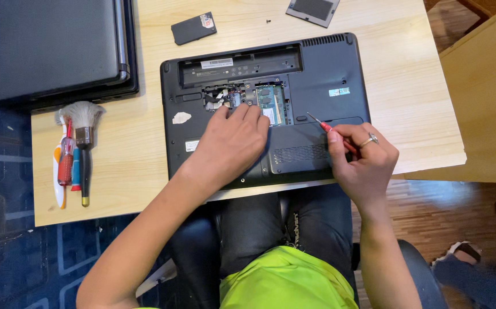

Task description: The person uses a screwdriver to remove screws from the bottom cover of a laptop. They then lift off the cover and remove internal components, including a hard drive and a battery, placing them on the table.

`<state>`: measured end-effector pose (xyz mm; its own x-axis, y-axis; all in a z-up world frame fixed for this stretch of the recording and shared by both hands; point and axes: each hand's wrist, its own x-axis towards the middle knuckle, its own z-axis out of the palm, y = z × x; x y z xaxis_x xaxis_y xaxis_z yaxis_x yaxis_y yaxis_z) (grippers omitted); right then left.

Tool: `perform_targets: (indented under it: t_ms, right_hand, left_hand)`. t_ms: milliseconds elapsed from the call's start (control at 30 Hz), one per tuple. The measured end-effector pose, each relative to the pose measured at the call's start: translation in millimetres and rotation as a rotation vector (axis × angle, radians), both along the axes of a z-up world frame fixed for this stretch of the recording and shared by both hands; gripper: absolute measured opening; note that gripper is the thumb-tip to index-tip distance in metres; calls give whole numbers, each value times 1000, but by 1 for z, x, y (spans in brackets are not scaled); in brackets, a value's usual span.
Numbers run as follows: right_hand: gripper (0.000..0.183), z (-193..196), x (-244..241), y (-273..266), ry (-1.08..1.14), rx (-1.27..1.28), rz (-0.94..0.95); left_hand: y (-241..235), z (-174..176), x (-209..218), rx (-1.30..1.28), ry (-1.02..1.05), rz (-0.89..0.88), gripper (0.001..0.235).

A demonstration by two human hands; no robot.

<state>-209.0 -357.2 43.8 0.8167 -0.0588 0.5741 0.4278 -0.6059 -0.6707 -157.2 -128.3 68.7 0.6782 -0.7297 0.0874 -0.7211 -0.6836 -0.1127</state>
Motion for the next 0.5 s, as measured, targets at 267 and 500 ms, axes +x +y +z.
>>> perform_targets:
  t_ms: [267,500]
  right_hand:
    - [8,9,1,-1,52,-48,56]
    - [13,64,14,10,221,-418,262]
  left_hand:
    - [-12,-10,-20,6,-117,158,12]
    - [-11,-18,-21,-332,-156,338,26]
